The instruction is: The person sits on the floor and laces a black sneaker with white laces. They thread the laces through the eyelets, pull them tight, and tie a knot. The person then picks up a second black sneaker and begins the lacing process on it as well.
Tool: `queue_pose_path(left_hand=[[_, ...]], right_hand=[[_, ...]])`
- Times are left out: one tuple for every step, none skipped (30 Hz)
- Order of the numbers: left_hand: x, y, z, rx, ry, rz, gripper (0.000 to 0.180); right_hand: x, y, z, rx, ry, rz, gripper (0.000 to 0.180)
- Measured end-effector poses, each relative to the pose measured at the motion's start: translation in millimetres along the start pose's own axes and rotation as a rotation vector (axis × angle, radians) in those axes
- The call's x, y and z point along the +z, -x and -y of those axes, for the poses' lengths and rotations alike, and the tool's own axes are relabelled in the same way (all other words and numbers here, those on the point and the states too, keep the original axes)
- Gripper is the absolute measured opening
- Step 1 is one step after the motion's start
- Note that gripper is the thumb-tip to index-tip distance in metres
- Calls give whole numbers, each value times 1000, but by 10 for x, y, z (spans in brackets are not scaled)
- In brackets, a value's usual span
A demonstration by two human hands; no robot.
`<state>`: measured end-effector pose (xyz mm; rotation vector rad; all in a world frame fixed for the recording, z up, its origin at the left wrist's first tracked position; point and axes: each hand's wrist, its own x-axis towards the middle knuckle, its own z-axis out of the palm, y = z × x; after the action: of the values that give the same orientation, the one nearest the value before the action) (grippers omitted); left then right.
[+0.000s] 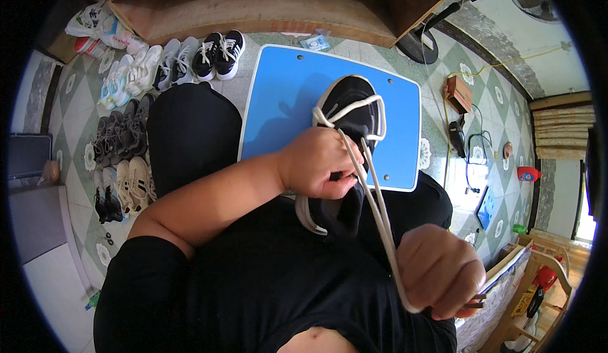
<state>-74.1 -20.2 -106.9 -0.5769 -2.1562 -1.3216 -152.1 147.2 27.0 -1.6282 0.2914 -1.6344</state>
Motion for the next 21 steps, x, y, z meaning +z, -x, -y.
queue_pose_path(left_hand=[[-20, -16, 32, -35, 50, 0, 14], [-43, -29, 41, -70, 100, 0, 13], [-78, -2, -4, -91, 68, 8, 14], [-126, -50, -90, -30, -3, 49, 18], [-109, -42, -141, 63, -99, -3, 21], [-97, -23, -190, 156, -194, -57, 24], [-153, -11, -264, 185, -209, -36, 26], [-121, -93, -319, 298, -195, -271, 32], [-172, -110, -414, 240, -235, -266, 35], [-228, -136, -494, 186, -273, -261, 38], [-243, -197, -476, 144, -184, -229, 39], [-268, -269, -549, -13, -146, -108, 36], [-254, -274, -526, -7, -213, -50, 33], [-243, -276, -504, -1, -279, 9, 30], [-247, -276, -519, -19, -261, -56, 25], [-258, -264, -552, -39, -244, -122, 19], [-303, -269, -617, -90, -264, -118, 18], [-327, -248, -614, -62, -218, -168, 17], [-374, -256, -671, -81, -198, -116, 18], [-408, -273, -735, -99, -178, -65, 19], [-366, -289, -719, 9, -215, -55, 17]], right_hand=[[20, 7, 3, -20, 294, -18, 32], [36, 16, 13, -40, 587, -37, 35], [-2, -43, 52, -39, 581, 52, 31], [-11, -26, 67, -20, 578, -6, 29], [-22, 26, 64, -6, 569, -68, 28], [-31, 79, 59, 8, 558, -129, 27], [9, 114, 69, 44, 558, -263, 23], [3, 116, 47, 27, 625, -311, 24], [0, 134, 46, 73, 675, -301, 23], [-46, 84, 79, 133, 676, -213, 23], [-89, 39, 112, 193, 678, -127, 22], [-76, 47, 71, 189, 677, -95, 23], [-93, 29, 65, 202, 673, -41, 25], [-121, 11, 63, 216, 669, 13, 29], [-152, 9, 64, 236, 733, -33, 28], [-189, 20, 61, 256, 795, -79, 34], [-236, 26, 49, 276, 856, -126, 44], [-294, 6, 19, 396, 1030, -134, 47], [-358, -12, -18, 523, 1201, -120, 52], [-430, 31, -128, 677, 1219, -99, 50], [-482, 112, -278, 653, 1206, -85, 44]])
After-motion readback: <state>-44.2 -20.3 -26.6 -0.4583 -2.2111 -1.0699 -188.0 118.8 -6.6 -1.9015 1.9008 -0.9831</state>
